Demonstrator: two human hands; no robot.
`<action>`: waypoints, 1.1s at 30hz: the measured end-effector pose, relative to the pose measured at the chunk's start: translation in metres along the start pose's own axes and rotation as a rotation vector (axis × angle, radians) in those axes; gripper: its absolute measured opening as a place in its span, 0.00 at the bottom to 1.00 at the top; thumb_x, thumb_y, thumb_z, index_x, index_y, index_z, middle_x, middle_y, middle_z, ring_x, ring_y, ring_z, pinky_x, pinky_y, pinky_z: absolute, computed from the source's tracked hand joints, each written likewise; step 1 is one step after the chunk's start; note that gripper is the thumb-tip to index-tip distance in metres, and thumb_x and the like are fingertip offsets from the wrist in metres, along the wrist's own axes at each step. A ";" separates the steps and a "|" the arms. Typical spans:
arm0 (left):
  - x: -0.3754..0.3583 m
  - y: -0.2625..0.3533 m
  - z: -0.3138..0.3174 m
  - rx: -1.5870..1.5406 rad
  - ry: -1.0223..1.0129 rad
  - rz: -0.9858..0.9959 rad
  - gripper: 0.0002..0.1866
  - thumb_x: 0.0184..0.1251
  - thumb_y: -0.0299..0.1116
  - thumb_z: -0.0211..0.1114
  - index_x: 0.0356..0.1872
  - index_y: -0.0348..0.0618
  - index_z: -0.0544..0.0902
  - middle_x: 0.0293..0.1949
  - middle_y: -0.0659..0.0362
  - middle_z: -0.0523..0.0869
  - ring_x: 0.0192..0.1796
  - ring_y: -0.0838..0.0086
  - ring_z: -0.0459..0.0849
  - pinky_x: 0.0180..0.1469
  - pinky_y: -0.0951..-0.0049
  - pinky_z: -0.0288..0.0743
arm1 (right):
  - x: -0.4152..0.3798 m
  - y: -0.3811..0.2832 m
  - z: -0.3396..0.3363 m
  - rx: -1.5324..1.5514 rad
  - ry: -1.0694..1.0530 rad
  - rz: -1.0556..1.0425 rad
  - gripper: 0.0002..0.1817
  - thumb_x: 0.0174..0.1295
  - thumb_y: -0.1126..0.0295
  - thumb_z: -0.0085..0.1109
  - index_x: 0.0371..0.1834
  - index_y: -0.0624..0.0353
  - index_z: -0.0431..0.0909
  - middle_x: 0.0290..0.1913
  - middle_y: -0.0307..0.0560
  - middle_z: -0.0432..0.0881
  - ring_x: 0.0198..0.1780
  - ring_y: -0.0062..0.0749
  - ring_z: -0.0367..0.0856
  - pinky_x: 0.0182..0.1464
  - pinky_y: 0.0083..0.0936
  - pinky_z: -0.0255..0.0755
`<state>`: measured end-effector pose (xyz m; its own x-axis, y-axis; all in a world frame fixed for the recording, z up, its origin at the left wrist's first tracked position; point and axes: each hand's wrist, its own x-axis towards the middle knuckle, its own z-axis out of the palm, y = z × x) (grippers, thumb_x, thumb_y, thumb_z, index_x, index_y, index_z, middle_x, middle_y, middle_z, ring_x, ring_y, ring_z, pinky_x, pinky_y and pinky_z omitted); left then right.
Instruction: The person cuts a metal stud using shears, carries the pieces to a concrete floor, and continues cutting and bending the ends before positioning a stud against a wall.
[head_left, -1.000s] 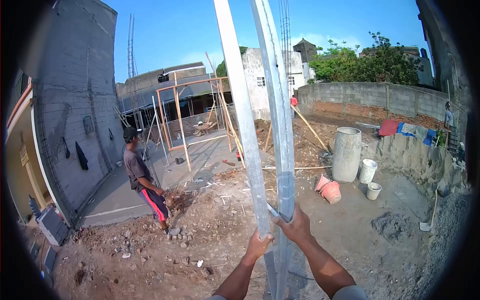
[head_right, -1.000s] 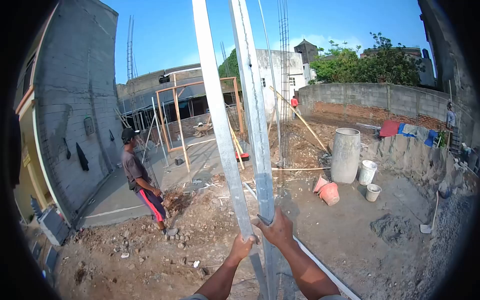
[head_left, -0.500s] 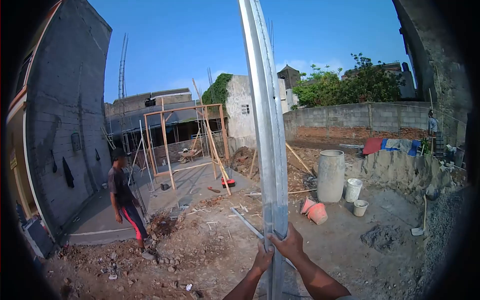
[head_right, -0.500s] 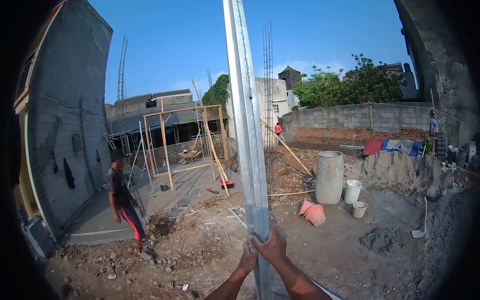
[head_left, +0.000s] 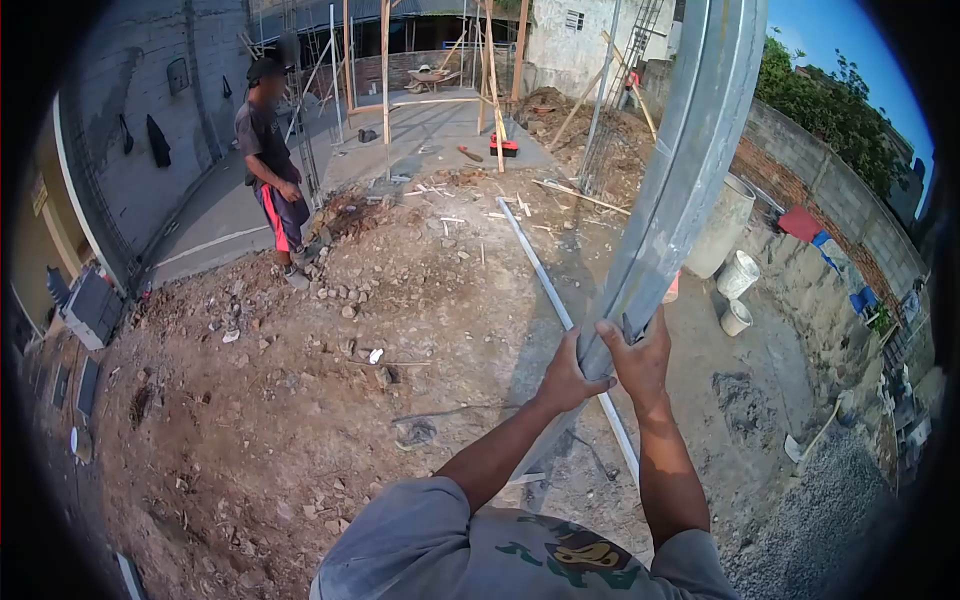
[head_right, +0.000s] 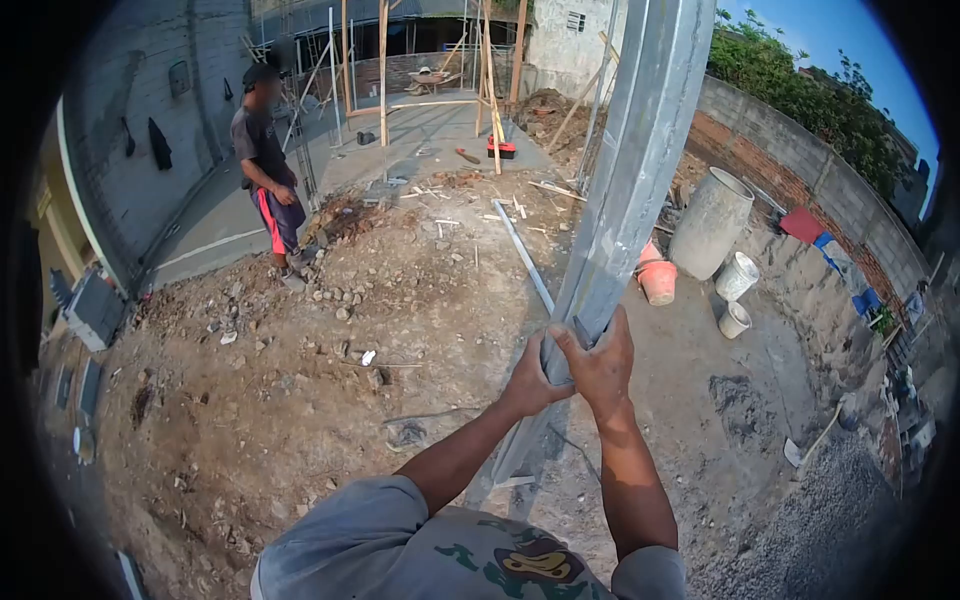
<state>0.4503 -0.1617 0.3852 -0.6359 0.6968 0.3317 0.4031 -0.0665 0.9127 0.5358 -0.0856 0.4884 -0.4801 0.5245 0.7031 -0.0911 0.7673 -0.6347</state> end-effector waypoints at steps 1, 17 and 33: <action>-0.005 -0.001 -0.005 -0.023 0.010 -0.018 0.61 0.40 0.44 0.83 0.72 0.31 0.52 0.65 0.38 0.67 0.68 0.51 0.70 0.68 0.60 0.65 | -0.004 -0.001 -0.003 -0.015 -0.044 -0.008 0.30 0.50 0.56 0.77 0.49 0.63 0.74 0.39 0.50 0.81 0.36 0.38 0.79 0.41 0.33 0.74; -0.080 0.043 -0.268 -0.262 0.563 0.063 0.49 0.39 0.39 0.80 0.65 0.33 0.65 0.52 0.49 0.76 0.55 0.64 0.78 0.57 0.63 0.72 | -0.193 0.064 0.022 -0.208 -0.424 0.854 0.24 0.59 0.52 0.68 0.22 0.61 0.70 0.16 0.41 0.68 0.17 0.25 0.67 0.22 0.30 0.64; -0.219 0.060 -0.432 -0.134 1.133 0.394 0.44 0.51 0.50 0.68 0.66 0.33 0.63 0.53 0.44 0.76 0.56 0.56 0.76 0.58 0.60 0.71 | -0.167 0.075 0.248 -0.099 -0.922 0.567 0.20 0.57 0.55 0.68 0.25 0.63 0.75 0.20 0.48 0.75 0.21 0.32 0.73 0.29 0.34 0.69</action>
<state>0.3299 -0.6268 0.4706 -0.7282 -0.4058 0.5523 0.6704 -0.2542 0.6972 0.3924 -0.2072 0.2437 -0.9044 0.3647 -0.2217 0.4011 0.5487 -0.7335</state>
